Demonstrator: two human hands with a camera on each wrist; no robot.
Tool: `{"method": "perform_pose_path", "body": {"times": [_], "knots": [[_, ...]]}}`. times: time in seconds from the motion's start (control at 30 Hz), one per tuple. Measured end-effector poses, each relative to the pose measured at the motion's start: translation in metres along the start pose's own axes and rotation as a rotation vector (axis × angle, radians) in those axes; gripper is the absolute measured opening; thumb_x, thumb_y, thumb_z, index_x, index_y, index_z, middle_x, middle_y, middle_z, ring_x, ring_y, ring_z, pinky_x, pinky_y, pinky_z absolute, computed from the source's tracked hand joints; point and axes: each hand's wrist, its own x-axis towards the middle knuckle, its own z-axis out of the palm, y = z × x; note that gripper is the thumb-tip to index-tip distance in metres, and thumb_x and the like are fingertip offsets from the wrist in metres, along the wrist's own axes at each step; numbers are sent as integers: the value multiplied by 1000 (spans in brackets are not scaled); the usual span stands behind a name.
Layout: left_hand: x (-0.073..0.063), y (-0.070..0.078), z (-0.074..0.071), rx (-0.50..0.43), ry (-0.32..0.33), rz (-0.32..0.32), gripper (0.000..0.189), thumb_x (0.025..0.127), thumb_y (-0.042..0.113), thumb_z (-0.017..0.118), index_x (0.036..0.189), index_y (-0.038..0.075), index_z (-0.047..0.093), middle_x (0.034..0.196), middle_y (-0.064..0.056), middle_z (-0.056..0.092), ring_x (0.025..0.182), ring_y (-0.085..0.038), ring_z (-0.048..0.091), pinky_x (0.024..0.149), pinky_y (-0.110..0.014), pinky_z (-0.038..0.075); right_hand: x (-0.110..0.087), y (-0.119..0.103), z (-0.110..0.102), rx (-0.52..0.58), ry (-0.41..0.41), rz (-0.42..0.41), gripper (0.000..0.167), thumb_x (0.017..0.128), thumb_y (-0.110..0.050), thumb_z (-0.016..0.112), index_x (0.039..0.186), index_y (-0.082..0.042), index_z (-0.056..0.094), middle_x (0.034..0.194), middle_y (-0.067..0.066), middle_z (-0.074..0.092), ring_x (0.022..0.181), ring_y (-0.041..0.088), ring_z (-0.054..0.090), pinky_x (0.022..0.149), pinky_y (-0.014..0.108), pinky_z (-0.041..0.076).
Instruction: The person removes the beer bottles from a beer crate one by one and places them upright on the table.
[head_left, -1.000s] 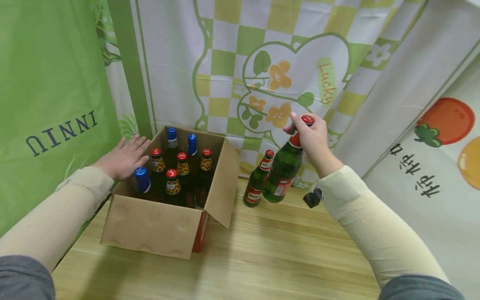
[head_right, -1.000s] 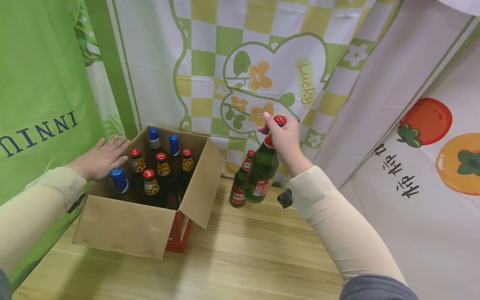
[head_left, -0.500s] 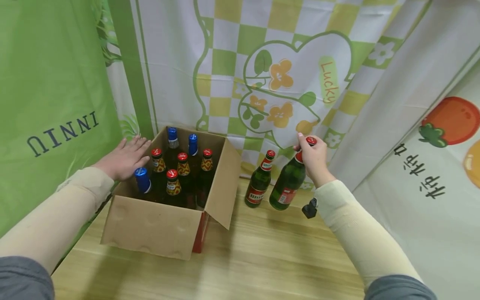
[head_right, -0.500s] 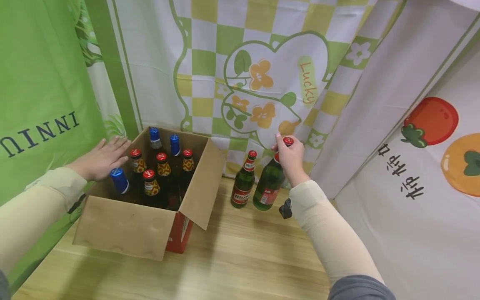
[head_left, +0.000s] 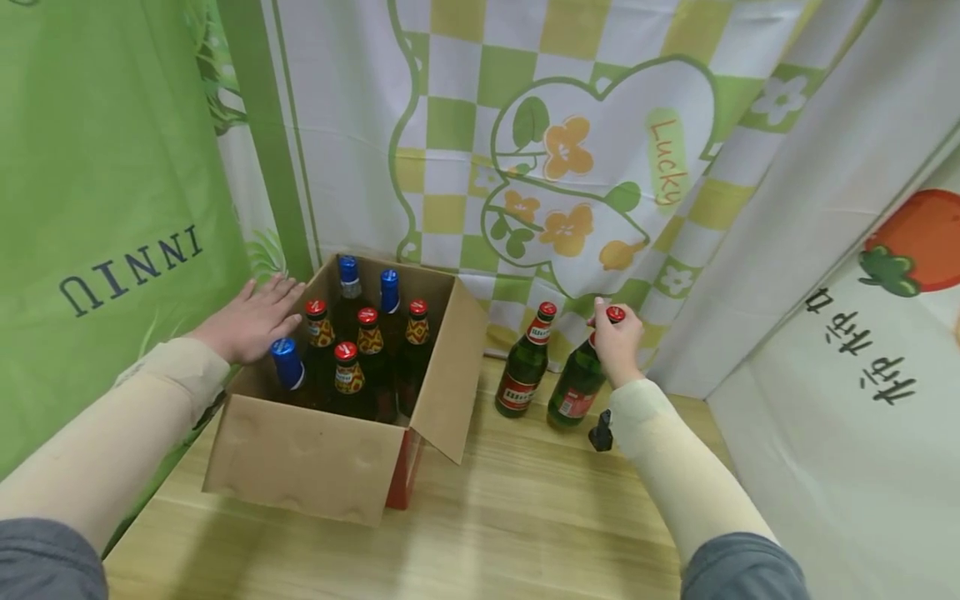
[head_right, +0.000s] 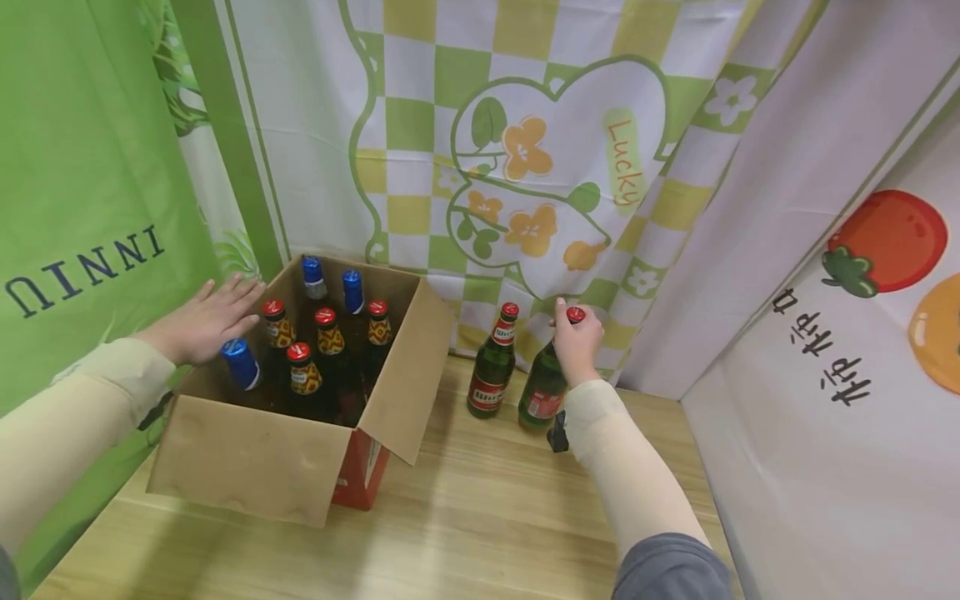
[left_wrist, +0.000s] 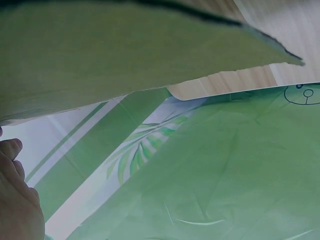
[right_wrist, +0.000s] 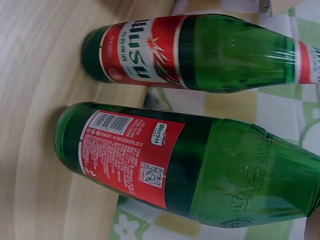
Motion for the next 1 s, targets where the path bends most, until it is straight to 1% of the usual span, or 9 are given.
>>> {"method": "perform_pose_path", "body": {"times": [0.1, 0.23, 0.33, 0.4, 0.47, 0.63, 0.83, 0.9, 1.0], "knots": [[0, 2, 3, -12, 9, 2, 60, 112, 26, 36, 155, -15, 26, 161, -39, 18, 150, -56, 9, 120, -68, 0, -2, 6, 3, 25, 3, 26, 24, 103, -22, 66, 83, -9, 62, 62, -10, 63, 60, 5, 63, 52, 15, 45], [1, 2, 8, -15, 10, 2, 62, 112, 28, 35, 157, -13, 25, 162, -37, 17, 151, -55, 7, 121, -67, -1, -5, 11, 4, 54, 23, 51, 25, 102, -22, 67, 82, -8, 61, 67, 0, 67, 60, 4, 64, 53, 15, 46], [3, 2, 10, -17, 7, 2, 62, 113, 29, 35, 157, -12, 25, 163, -36, 17, 152, -54, 6, 121, -66, -1, -8, 16, 4, 31, 30, 61, 26, 102, -24, 67, 83, -8, 61, 72, 5, 70, 59, 6, 62, 54, 17, 46], [4, 3, 10, -17, 3, 2, 61, 113, 29, 36, 157, -12, 25, 163, -36, 17, 152, -54, 6, 121, -67, 0, -10, 20, 4, 7, 27, 63, 26, 102, -27, 67, 84, -8, 63, 74, 6, 71, 60, 10, 61, 55, 18, 45], [5, 4, 10, -16, -4, -2, 61, 112, 28, 36, 157, -12, 25, 163, -36, 17, 151, -54, 7, 121, -67, 1, -12, 23, 3, -16, 23, 59, 27, 102, -28, 67, 85, -7, 64, 72, 1, 70, 61, 13, 60, 56, 18, 45], [4, 6, 8, -2, -36, -11, 61, 113, 28, 34, 158, -12, 23, 163, -36, 16, 152, -53, 6, 121, -67, 0, -13, 28, 5, -34, 15, 48, 29, 102, -30, 67, 85, -7, 64, 67, -12, 66, 64, 10, 60, 62, 19, 45], [3, 2, 6, 5, -42, -15, 61, 113, 27, 34, 158, -12, 21, 163, -36, 14, 152, -54, 4, 120, -67, -1, -8, 25, 8, -37, -26, 33, 30, 102, -31, 67, 85, -6, 65, 68, -13, 66, 65, 11, 58, 63, 22, 43], [3, -1, 4, 14, -44, -17, 61, 113, 28, 33, 158, -12, 20, 163, -36, 13, 151, -54, 5, 120, -68, -1, -6, 24, 9, -20, -50, 45, 30, 102, -30, 68, 87, -4, 66, 67, -15, 66, 67, 10, 60, 64, 21, 45], [3, -7, 2, 25, -35, -14, 61, 113, 28, 33, 158, -13, 21, 162, -37, 15, 151, -55, 6, 119, -69, 0, -1, 25, 12, 62, -105, 70, 25, 100, -23, 69, 90, -1, 68, 67, -16, 67, 72, 9, 64, 69, 20, 49]]}}
